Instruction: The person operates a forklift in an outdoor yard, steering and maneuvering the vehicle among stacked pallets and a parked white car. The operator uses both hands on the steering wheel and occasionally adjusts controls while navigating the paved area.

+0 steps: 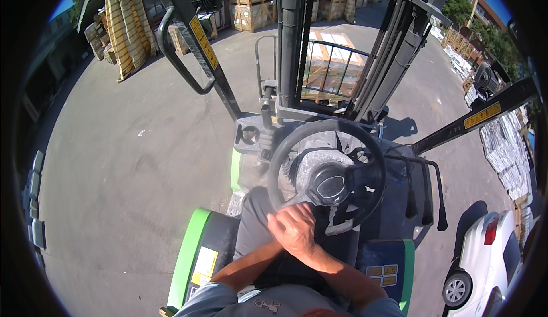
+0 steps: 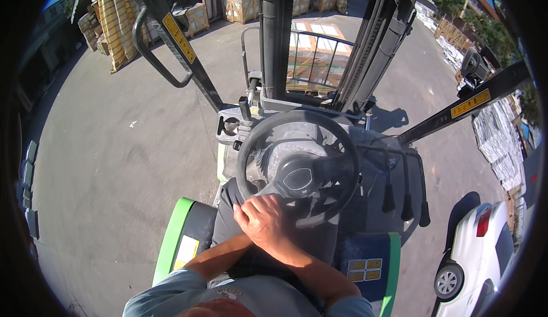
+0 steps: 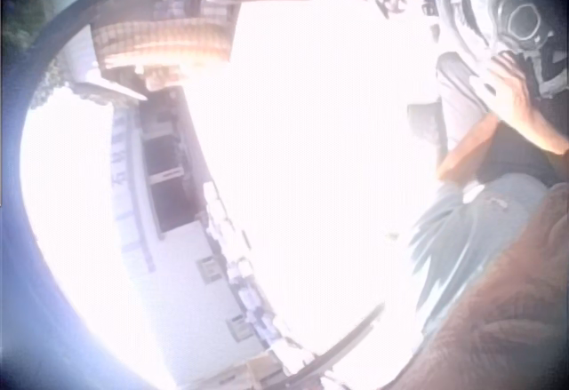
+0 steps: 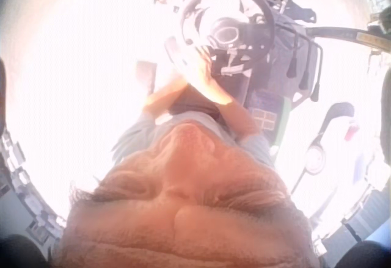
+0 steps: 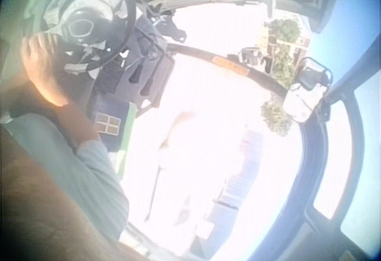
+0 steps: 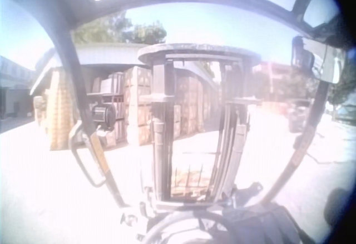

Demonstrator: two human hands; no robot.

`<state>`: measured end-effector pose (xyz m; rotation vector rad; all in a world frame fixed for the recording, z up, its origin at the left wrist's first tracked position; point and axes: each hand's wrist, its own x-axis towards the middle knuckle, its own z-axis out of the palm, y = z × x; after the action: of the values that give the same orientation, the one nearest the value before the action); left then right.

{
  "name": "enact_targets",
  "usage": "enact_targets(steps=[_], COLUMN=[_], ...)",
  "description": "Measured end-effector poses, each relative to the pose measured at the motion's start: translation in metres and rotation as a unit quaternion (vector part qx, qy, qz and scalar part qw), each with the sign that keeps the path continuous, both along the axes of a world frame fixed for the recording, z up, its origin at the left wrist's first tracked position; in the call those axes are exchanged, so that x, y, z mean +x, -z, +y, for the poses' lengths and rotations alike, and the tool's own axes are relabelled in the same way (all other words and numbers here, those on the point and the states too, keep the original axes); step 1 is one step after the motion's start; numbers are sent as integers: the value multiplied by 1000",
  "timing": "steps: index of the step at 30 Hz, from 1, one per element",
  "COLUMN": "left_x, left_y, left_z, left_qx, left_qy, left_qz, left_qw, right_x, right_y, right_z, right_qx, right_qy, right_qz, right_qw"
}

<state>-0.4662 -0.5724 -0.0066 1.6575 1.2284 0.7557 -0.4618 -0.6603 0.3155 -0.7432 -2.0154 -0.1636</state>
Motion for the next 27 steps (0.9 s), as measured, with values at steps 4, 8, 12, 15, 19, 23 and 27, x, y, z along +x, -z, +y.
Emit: enact_targets(steps=[4, 8, 12, 15, 19, 23, 27], left_x=[7, 24, 43, 54, 74, 100, 138], left_y=[-6, -8, -3, 2, -6, -26, -42], left_z=[4, 3, 4, 8, 21, 35, 39], left_qx=[38, -64, -37, 120, 42, 15, 5], left_qy=[22, -25, -44, -43, -8, 7, -8], left_qz=[96, -159, -81, 58, 24, 1, -18], left_qw=[994, 985, 995, 990, 999, 1000, 1000], right_x=[130, 160, 109, 59, 25, 34, 85], right_y=[-3, -68, -129, -134, -110, -78, -58], right_z=[-19, 52, 120, 135, 129, 106, 84], right_qx=[10, -32, 23, 111, 120, 107, 54], right_qy=[142, 220, 178, 124, 40, 13, -38], right_qz=[17, 220, 207, 126, 149, 134, 76], right_qw=[990, 950, 962, 978, 981, 985, 995])
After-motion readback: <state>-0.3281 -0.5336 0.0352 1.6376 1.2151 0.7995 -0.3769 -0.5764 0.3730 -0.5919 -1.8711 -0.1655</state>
